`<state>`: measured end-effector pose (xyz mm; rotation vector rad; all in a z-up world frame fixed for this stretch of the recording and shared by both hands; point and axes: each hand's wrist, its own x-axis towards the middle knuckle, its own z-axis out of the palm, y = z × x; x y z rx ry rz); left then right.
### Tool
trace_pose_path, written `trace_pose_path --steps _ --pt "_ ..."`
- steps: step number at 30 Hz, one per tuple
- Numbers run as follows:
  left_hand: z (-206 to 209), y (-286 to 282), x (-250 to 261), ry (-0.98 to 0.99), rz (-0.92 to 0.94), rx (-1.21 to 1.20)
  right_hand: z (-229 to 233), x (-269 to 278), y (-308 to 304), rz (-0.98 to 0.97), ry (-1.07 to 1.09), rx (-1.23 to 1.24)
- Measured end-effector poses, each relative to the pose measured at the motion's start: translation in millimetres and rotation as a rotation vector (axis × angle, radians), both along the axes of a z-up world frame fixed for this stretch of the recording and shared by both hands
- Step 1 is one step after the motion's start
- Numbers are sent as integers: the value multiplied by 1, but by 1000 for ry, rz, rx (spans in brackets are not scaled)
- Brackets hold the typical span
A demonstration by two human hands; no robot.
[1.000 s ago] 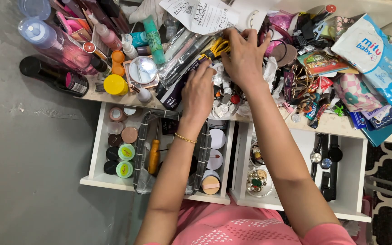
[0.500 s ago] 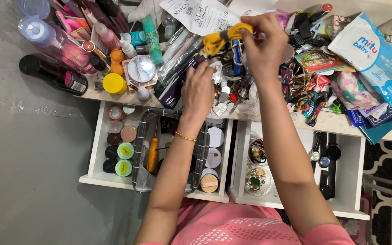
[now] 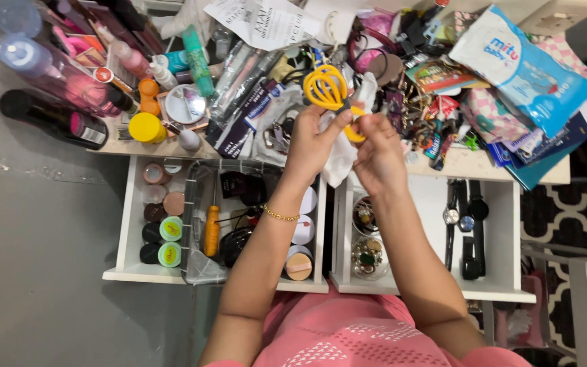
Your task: The person picks up several wristwatches from a cluttered drawer, wipes each with a wet wipe, and places them back in the drawer. The person also briefly handles a yellow cable and a pair of glasses before returning to the watches.
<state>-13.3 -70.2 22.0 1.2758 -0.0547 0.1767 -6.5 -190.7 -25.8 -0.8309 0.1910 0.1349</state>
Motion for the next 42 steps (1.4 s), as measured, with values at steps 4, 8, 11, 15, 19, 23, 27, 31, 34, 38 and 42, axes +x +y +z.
trace_pose_path --steps 4,8,11,15,19,23,27,31,34,38,42 --pt "-8 -5 -16 29 -53 -28 11 -29 -12 -77 -101 -470" --pt "-15 -24 -31 80 -75 -101 22 -58 -33 -166 -523 -974" --pt "-20 -43 -38 120 -45 -214 37 -82 -32 -136 -678 -1147" --pt "-18 -52 -48 193 -7 -346 46 -97 -33 -65 -679 -1239" --pt "-23 -52 -48 179 -72 -382 5 -97 -68 83 -463 -707" --pt "-25 -52 -52 226 -80 -396 8 -95 -102 -74 -258 54" --pt "-8 -53 -62 209 -99 -256 21 -93 -111 -142 -250 328" --pt "-13 -60 -70 141 -211 -187 43 -92 -78 -152 -266 140" --pt "-23 -64 -71 123 -299 -252 35 -91 -60 -203 -282 -153" --pt "-51 -66 -69 152 -308 -346 17 -92 -50 -207 -546 -557" --pt "-19 -73 -77 135 -299 -333 15 -94 -47 -302 -496 -674"
